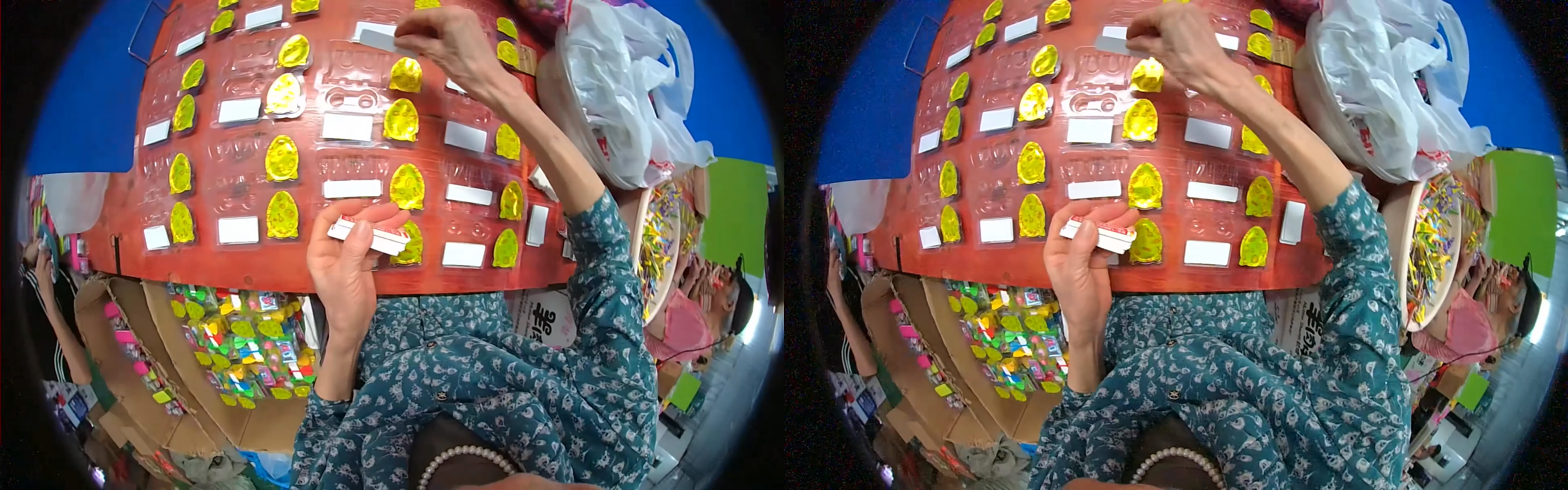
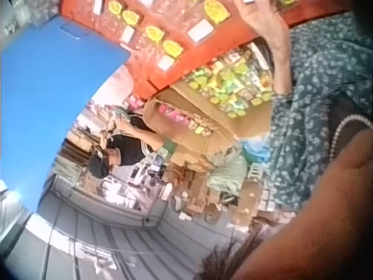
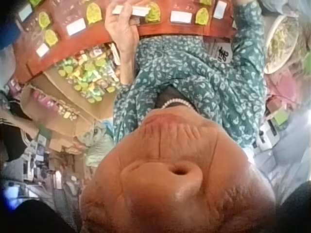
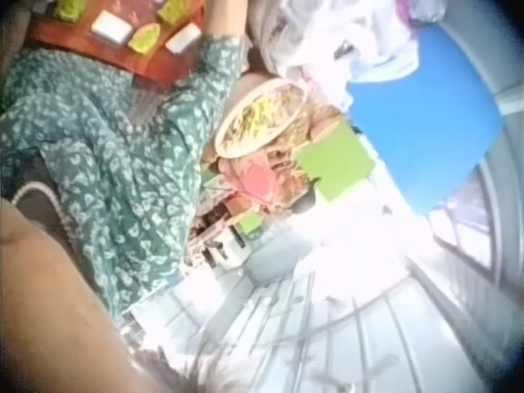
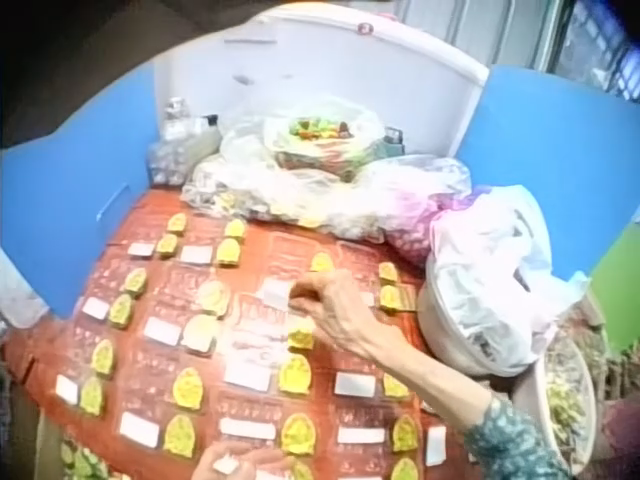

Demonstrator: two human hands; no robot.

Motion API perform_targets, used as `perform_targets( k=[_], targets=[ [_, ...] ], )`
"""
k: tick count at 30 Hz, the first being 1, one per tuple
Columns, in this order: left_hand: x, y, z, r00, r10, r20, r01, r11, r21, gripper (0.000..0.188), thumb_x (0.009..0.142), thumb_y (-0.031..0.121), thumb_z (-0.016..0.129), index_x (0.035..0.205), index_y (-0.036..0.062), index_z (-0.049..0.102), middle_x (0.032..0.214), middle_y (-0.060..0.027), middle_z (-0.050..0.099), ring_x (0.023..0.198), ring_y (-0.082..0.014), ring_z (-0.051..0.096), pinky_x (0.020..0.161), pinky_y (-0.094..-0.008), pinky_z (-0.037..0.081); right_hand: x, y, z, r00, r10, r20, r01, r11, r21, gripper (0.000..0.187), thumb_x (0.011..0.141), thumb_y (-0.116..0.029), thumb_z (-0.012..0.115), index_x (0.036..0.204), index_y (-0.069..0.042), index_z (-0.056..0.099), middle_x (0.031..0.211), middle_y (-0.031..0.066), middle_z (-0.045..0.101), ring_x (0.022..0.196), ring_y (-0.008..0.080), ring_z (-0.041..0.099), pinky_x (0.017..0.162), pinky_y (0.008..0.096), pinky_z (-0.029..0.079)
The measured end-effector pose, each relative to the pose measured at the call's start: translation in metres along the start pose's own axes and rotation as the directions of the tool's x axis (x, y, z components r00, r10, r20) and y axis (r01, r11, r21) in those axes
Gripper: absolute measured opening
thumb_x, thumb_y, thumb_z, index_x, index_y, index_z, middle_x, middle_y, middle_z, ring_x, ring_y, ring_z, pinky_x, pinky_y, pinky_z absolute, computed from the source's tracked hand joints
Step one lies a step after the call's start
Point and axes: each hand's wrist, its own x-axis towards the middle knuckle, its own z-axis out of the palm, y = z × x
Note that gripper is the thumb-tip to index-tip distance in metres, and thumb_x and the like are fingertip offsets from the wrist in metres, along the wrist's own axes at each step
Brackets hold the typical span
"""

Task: Packing small yellow items into red plastic molds and bundling paper cards with rubber bands.

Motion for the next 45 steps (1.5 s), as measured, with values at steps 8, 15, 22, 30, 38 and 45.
perform_targets(
  k=[8, 15, 22, 30, 38, 45],
  targets=[
    [0.0, 0.015, -0.009, 0.997, 0.043, -0.059, -0.043, 0.999, 0.005, 0.027, 0.09, 0.009, 0.049, 0.112, -0.0043, 0.042, 0.104, -0.0264, 0.059, 0.098, -0.0356, 0.06, 0.084, -0.0373, 0.051, 0.026, -0.004, 0.026, 0.975, -0.005, 0.22, 0.009, 1.0, -0.018, 0.011, 0.072, -0.009, 0.065, 0.08, -0.001, 0.065, 0.073, 0.0146, 0.064, 0.066, 0.0263, 0.063, 0.06, 0.0337, 0.048],
    [0.007, 0.015, -0.007, 0.999, 0.016, -0.034, -0.017, 0.999, -0.03, 0.027, 0.09, 0.01, 0.049, 0.112, -0.0026, 0.04, 0.106, -0.0274, 0.057, 0.098, -0.0341, 0.06, 0.084, -0.037, 0.05, 0.013, 0.002, 0.044, 0.956, 0.103, 0.274, -0.04, 0.974, -0.224, 0.019, 0.071, -0.016, 0.068, 0.087, -0.005, 0.068, 0.074, 0.0163, 0.065, 0.07, 0.0319, 0.063, 0.063, 0.0421, 0.049],
    [0.019, 0.026, 0.0, 1.0, 0.024, -0.019, -0.026, 0.993, -0.118, 0.029, 0.091, 0.009, 0.048, 0.115, -0.0039, 0.039, 0.11, -0.0283, 0.055, 0.102, -0.0355, 0.058, 0.085, -0.0377, 0.05, -0.001, -0.02, 0.039, 0.993, -0.082, 0.085, 0.098, 0.974, -0.205, 0.018, 0.076, -0.017, 0.066, 0.086, -0.003, 0.068, 0.071, 0.0142, 0.064, 0.061, 0.0238, 0.061, 0.056, 0.0329, 0.046],
    [0.026, 0.021, 0.009, 0.987, 0.107, -0.123, -0.107, 0.994, 0.004, 0.021, 0.09, 0.006, 0.05, 0.11, -0.0008, 0.046, 0.098, -0.0138, 0.059, 0.083, -0.0157, 0.061, 0.071, -0.0258, 0.053, -0.055, -0.114, 0.004, 0.847, -0.166, 0.504, -0.019, 0.94, 0.341, 0.019, 0.077, -0.014, 0.064, 0.09, -0.001, 0.066, 0.072, 0.0127, 0.052, 0.069, 0.0272, 0.054, 0.06, 0.0379, 0.04],
    [0.03, 0.015, 0.008, 0.985, 0.132, -0.106, -0.131, 0.991, 0.021, 0.02, 0.088, 0.005, 0.055, 0.107, -0.0003, 0.049, 0.095, -0.0114, 0.061, 0.08, -0.0116, 0.061, 0.065, -0.0211, 0.053, -0.063, -0.117, 0.004, 0.893, -0.064, 0.445, -0.063, 0.962, 0.265, 0.017, 0.076, -0.011, 0.061, 0.087, 0.001, 0.065, 0.074, 0.0153, 0.056, 0.069, 0.0317, 0.056, 0.061, 0.0401, 0.043],
    [0.034, 0.018, -0.001, 0.986, 0.129, -0.109, -0.129, 0.992, 0.012, 0.018, 0.088, 0.007, 0.056, 0.104, -0.0008, 0.052, 0.092, -0.008, 0.06, 0.08, -0.012, 0.061, 0.065, -0.0236, 0.055, -0.059, -0.108, 0.008, 0.87, 0.015, 0.494, -0.262, 0.861, 0.437, 0.017, 0.079, -0.014, 0.062, 0.09, -0.003, 0.068, 0.072, 0.0142, 0.063, 0.065, 0.0208, 0.061, 0.057, 0.0329, 0.046]
  ],
)
